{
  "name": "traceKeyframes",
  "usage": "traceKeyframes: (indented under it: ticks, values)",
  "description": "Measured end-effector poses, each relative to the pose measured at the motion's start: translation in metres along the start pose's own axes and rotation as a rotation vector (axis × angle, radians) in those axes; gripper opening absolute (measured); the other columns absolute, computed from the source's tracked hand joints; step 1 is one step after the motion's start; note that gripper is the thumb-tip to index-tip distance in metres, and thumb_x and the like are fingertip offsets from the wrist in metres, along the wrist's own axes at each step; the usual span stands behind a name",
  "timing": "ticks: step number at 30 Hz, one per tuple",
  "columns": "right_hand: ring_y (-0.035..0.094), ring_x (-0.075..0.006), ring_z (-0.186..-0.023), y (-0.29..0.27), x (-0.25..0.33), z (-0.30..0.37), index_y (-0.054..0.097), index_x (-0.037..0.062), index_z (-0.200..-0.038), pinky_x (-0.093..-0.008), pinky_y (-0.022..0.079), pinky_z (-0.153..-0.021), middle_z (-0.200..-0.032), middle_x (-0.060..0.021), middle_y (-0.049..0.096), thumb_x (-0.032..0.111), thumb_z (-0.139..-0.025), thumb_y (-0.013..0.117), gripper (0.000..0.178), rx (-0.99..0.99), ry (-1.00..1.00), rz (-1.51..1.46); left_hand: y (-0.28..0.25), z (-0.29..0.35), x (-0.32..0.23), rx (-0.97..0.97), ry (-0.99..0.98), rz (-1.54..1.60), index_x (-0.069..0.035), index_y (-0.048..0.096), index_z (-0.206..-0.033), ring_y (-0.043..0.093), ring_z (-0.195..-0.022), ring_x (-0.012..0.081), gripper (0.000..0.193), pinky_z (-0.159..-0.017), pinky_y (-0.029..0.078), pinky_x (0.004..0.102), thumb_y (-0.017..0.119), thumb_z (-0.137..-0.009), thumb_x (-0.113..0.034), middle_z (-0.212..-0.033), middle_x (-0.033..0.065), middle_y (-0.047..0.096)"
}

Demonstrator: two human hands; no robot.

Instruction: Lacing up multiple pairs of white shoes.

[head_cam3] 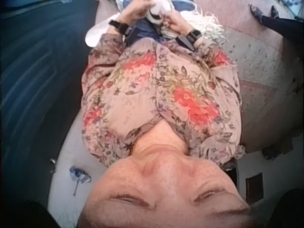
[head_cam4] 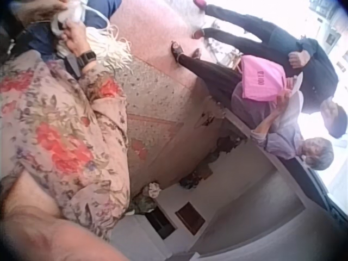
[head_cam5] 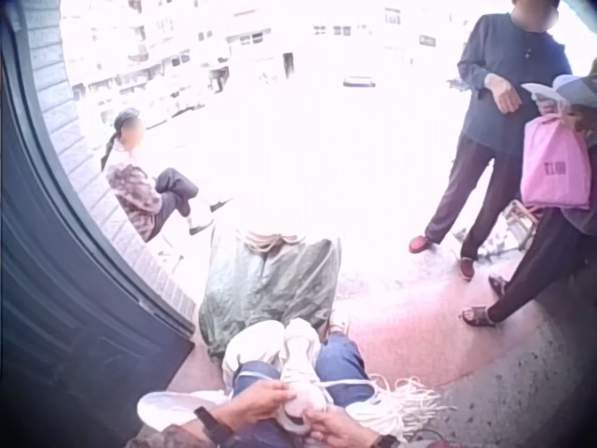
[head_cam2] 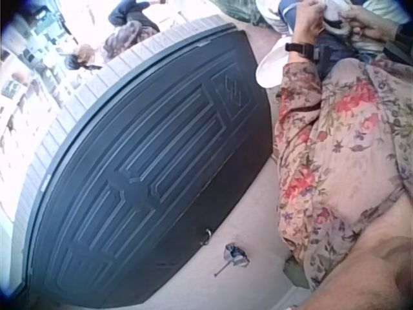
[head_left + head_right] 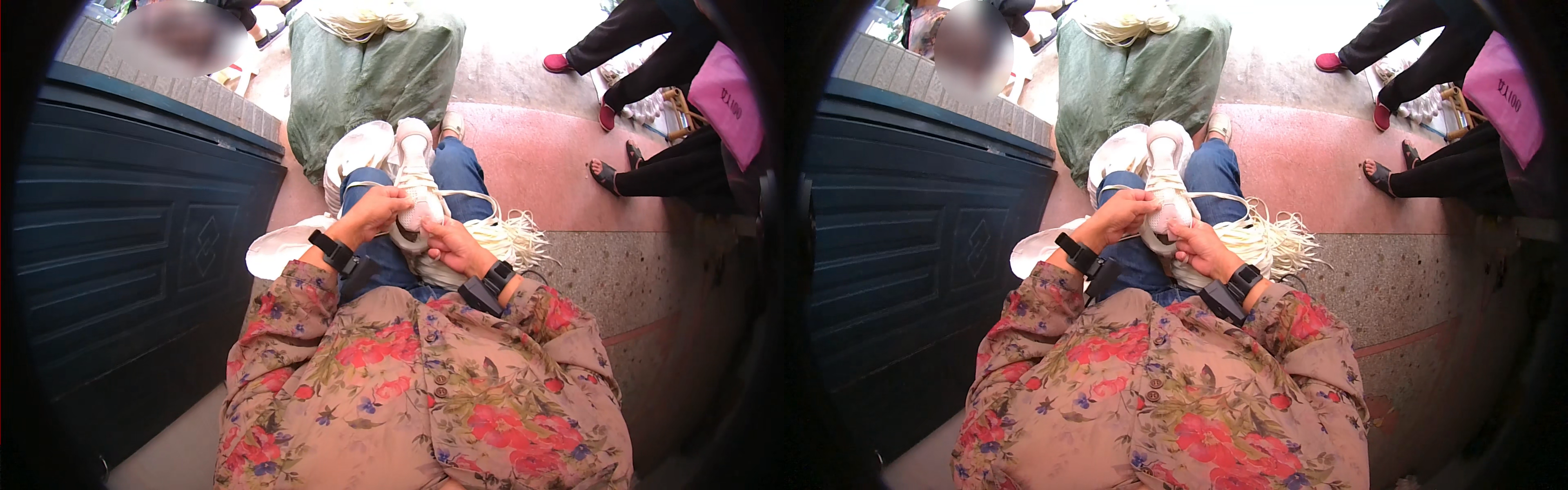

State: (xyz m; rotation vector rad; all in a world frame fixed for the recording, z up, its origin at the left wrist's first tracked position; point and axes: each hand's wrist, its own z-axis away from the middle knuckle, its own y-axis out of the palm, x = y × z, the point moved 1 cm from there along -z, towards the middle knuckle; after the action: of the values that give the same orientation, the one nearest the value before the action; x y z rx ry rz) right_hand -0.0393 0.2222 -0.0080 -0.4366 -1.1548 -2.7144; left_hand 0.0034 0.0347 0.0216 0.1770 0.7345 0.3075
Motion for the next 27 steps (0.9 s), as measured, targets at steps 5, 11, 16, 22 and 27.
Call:
traceKeyframes:
  ticks: [5,11,16,22,27]
  values:
    - [0.033,-0.0028,-0.043,0.0,0.0,0.0,0.054,0.0122,-0.093,-0.0206,0.034,-0.042,-0.07,0.0051,0.053,0.018,-0.086,0.059,0.01,0.006,0.026,0.03,0.004,-0.001,-0.003,-0.052,0.037,-0.199,-0.005,0.06,-0.088,0.037,-0.043,0.0041,0.014,-0.039,0.027,0.0214,0.06,-0.085,-0.019,-0.056,-0.0072,0.045]
    - [0.032,-0.0031,-0.043,0.004,0.0,-0.001,0.053,0.0121,-0.092,-0.0215,0.032,-0.04,-0.069,0.0052,0.052,0.02,-0.088,0.057,0.01,-0.012,0.01,0.075,0.028,-0.003,-0.006,-0.486,0.501,-1.19,0.0,0.064,-0.08,0.06,-0.073,0.0331,0.016,-0.066,0.046,0.0405,0.06,-0.079,-0.016,-0.073,0.0164,0.061]
    - [0.033,-0.0035,-0.043,0.004,0.002,0.002,0.053,0.012,-0.091,-0.0215,0.032,-0.039,-0.07,0.0044,0.052,0.021,-0.087,0.058,0.01,-0.03,0.01,0.1,0.032,0.005,-0.004,-0.52,0.721,-1.205,0.001,0.062,-0.084,0.059,-0.079,0.0368,0.014,-0.07,0.046,0.0421,0.058,-0.077,-0.011,-0.08,0.0219,0.06]
    - [0.032,-0.004,-0.041,0.008,0.002,0.001,0.053,0.0109,-0.093,-0.0217,0.031,-0.037,-0.07,0.0033,0.053,0.021,-0.087,0.058,0.012,-0.083,0.033,0.132,0.031,-0.003,-0.002,-0.501,0.702,-0.918,0.002,0.057,-0.1,0.061,-0.079,0.0322,0.027,-0.069,0.048,0.0375,0.056,-0.074,-0.005,-0.082,0.0197,0.062]
    - [0.04,-0.0082,-0.041,0.013,0.016,0.009,0.06,0.0087,-0.09,-0.0245,0.035,-0.039,-0.066,-0.0014,0.06,0.03,-0.086,0.058,0.022,-0.114,0.089,0.616,0.032,-0.007,-0.009,-0.466,0.531,-0.746,0.002,0.056,-0.104,0.061,-0.075,0.0187,0.033,-0.068,0.048,0.03,0.059,-0.073,-0.006,-0.082,0.0106,0.064]
